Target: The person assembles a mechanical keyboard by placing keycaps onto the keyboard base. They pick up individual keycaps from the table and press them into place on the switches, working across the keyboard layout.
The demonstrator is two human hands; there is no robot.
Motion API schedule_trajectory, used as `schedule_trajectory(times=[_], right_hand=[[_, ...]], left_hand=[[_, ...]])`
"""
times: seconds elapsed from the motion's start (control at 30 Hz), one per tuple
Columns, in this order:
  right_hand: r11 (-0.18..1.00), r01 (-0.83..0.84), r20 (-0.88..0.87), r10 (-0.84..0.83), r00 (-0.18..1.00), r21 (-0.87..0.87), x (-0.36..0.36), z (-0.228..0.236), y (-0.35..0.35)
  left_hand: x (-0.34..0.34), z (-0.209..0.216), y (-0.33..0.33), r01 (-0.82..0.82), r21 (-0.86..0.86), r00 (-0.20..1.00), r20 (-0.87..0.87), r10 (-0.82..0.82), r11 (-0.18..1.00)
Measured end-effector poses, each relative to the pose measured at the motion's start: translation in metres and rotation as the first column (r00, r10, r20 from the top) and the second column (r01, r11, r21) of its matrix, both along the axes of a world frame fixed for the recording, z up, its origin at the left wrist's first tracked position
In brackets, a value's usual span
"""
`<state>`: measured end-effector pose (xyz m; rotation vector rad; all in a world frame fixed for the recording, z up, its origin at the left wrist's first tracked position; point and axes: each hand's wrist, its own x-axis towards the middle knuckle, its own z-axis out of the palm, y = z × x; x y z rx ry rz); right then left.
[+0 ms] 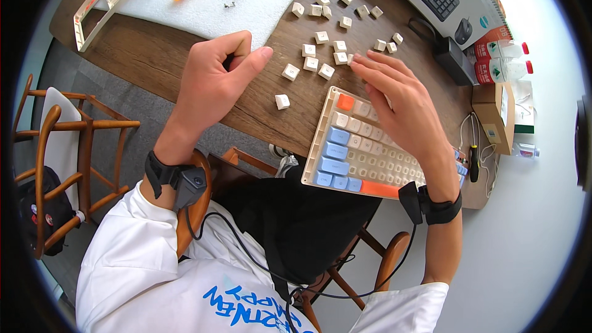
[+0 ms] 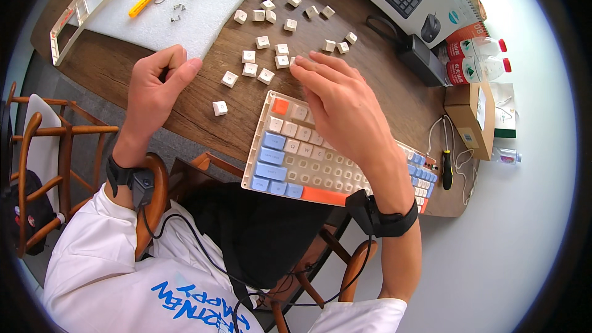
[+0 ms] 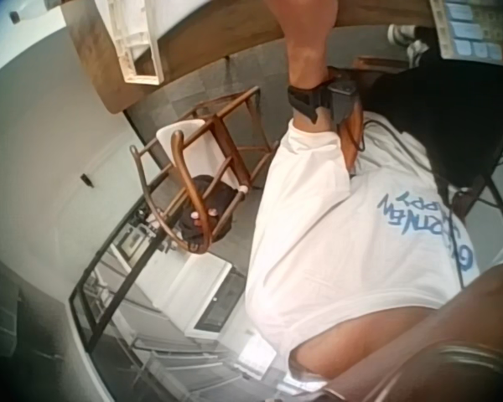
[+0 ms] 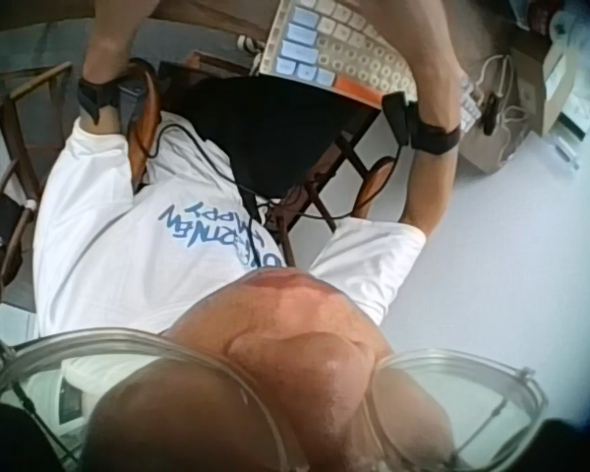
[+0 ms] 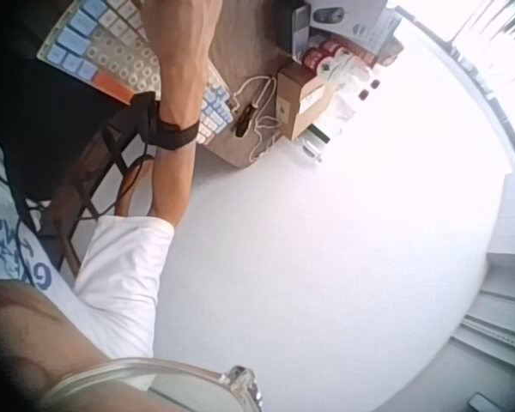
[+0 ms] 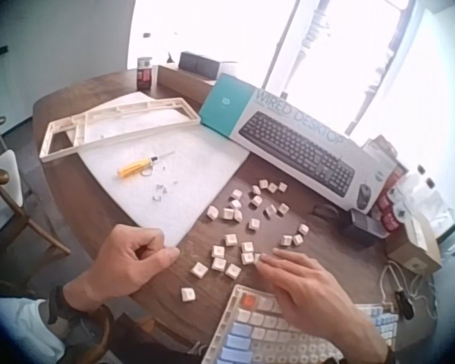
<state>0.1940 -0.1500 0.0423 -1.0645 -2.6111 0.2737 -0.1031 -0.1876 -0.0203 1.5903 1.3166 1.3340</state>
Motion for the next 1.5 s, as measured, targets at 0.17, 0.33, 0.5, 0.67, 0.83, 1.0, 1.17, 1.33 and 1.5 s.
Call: schedule_trajectory(times=[0.17,0.33,0.5,0.67,0.83,1.0,1.17,1.33,1.5], right_hand=[[1.0,0.018,0.045,-0.018,0.999,0.003,0.0,-0.001,-0.001],[1.0,0.026,0.062,-0.027,0.998,0.016,-0.002,0.001,-0.002],[0.997,0.003,0.047,-0.006,0.999,0.072,-0.005,0.007,0.004],[0.989,-0.007,0.042,0.001,0.999,0.149,-0.006,0.018,0.041],[0.986,0.04,0.039,-0.047,0.998,0.165,-0.017,0.023,0.089],[0.99,0.139,0.027,-0.139,0.99,0.025,-0.034,0.014,0.128],[0.954,0.294,-0.045,-0.292,0.955,0.063,-0.055,-0.003,0.153],[0.909,0.416,0.112,-0.414,0.903,0.008,-0.065,-0.008,0.164],[0.936,0.328,0.13,-0.344,0.93,0.127,-0.063,-0.017,0.17]], left_hand=[[0.0,0.001,0.0,0.0,0.001,1.0,-0.007,0.0,1.0],[0.0,0.002,-0.001,-0.006,0.003,1.0,-0.028,0.006,1.0],[0.001,0.002,0.0,-0.012,0.0,1.0,-0.015,0.012,1.0],[0.001,0.005,-0.001,-0.016,-0.003,0.999,-0.04,0.016,1.0],[0.001,0.005,-0.001,-0.01,-0.012,1.0,-0.003,0.01,1.0],[0.001,0.006,0.0,-0.004,-0.029,1.0,0.013,0.005,1.0],[0.001,0.008,-0.001,0.01,-0.022,0.999,0.043,-0.009,1.0],[0.001,0.009,0.0,0.027,-0.016,0.997,0.069,-0.026,1.0],[0.001,0.008,0.0,0.029,-0.007,0.997,0.07,-0.028,1.0]])
